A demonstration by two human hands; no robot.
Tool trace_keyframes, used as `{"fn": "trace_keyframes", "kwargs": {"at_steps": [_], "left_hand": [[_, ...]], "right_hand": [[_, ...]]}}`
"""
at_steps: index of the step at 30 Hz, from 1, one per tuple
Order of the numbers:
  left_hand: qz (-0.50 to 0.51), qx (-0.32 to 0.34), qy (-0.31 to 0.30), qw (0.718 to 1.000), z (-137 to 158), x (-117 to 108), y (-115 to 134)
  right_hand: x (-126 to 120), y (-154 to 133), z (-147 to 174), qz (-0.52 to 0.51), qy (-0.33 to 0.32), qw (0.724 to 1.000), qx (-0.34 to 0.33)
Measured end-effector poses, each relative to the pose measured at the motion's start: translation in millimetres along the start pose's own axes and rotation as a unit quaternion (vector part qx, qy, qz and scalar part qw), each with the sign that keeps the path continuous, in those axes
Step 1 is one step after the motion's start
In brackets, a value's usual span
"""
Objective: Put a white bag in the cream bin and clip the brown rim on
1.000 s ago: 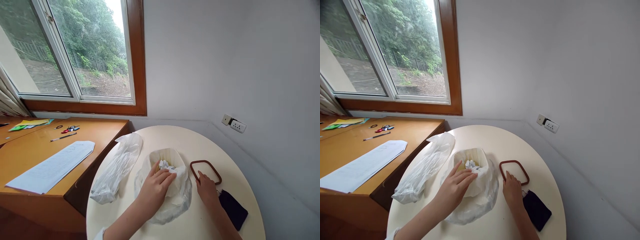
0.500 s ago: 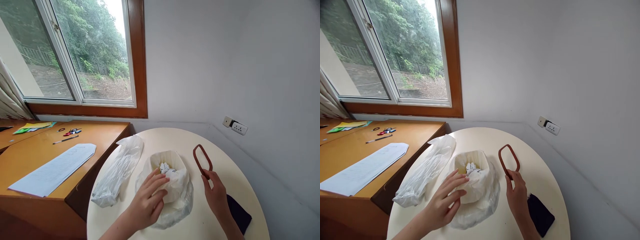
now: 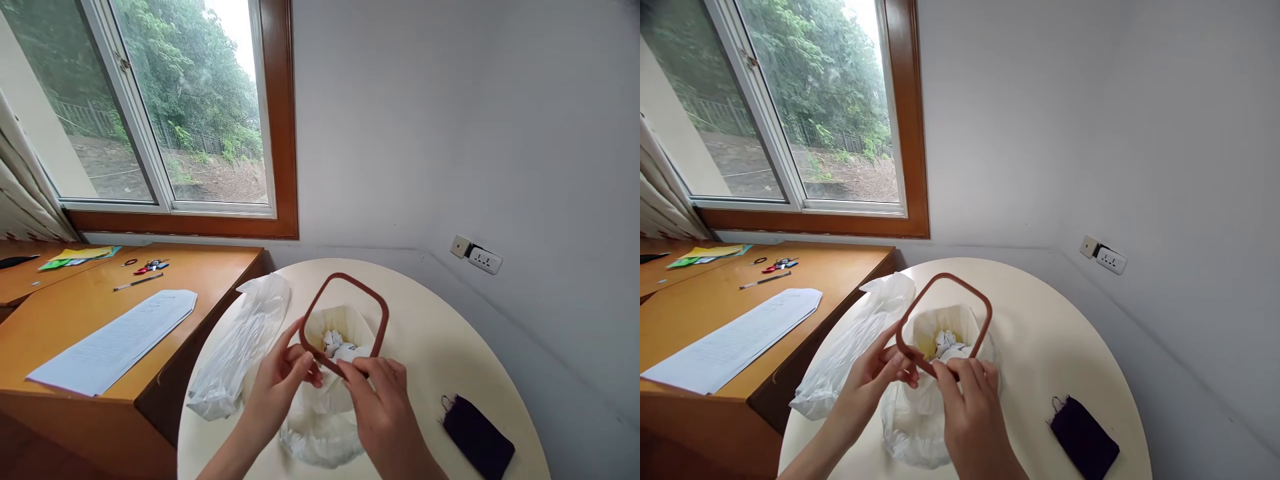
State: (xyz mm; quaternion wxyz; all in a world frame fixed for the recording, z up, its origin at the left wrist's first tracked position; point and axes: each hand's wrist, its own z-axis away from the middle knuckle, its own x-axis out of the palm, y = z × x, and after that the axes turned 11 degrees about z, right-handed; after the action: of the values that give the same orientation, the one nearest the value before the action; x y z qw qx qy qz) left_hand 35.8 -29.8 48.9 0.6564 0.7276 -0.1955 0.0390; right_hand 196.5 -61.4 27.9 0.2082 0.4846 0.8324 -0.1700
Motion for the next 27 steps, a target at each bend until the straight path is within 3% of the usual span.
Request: {"fn": "trace_keyframes", "kwargs": {"at_steps": [5,9,14,17,21,23,27], "left_hand": [[0.020,0.005,0.005,1.000,2,10,6],[-0.013,-0.012,-0.012,1.000,-7,2,15],[-0.022,-0.029,-0.027,0.999,-17,-11,21],[-0.022,-0.035,-0.043,0.998,-17,-12,20],[-0.027,-0.056,-0.062,0.996,-19,-9,18],[-0.046,-0.062,-0.043,0.996,-23,-8,17],[-0.200,-0.037,0.027,0.979,-33,-10,11]], "right_hand": [[2,-17,-9,-0.029,-0.009,0.999,-0.018],[-3,1,-8,-0.035,-0.014,0.999,-0.011],[0,36,-8,-0.048,-0.031,0.981,0.183],[5,45,-7,-0.106,-0.077,0.960,0.248],[9,44,-5,-0.147,-0.086,0.955,0.242],[11,42,-3,-0.144,-0.081,0.958,0.233],[15,41,1,-0.119,-0.080,0.964,0.222]]}}
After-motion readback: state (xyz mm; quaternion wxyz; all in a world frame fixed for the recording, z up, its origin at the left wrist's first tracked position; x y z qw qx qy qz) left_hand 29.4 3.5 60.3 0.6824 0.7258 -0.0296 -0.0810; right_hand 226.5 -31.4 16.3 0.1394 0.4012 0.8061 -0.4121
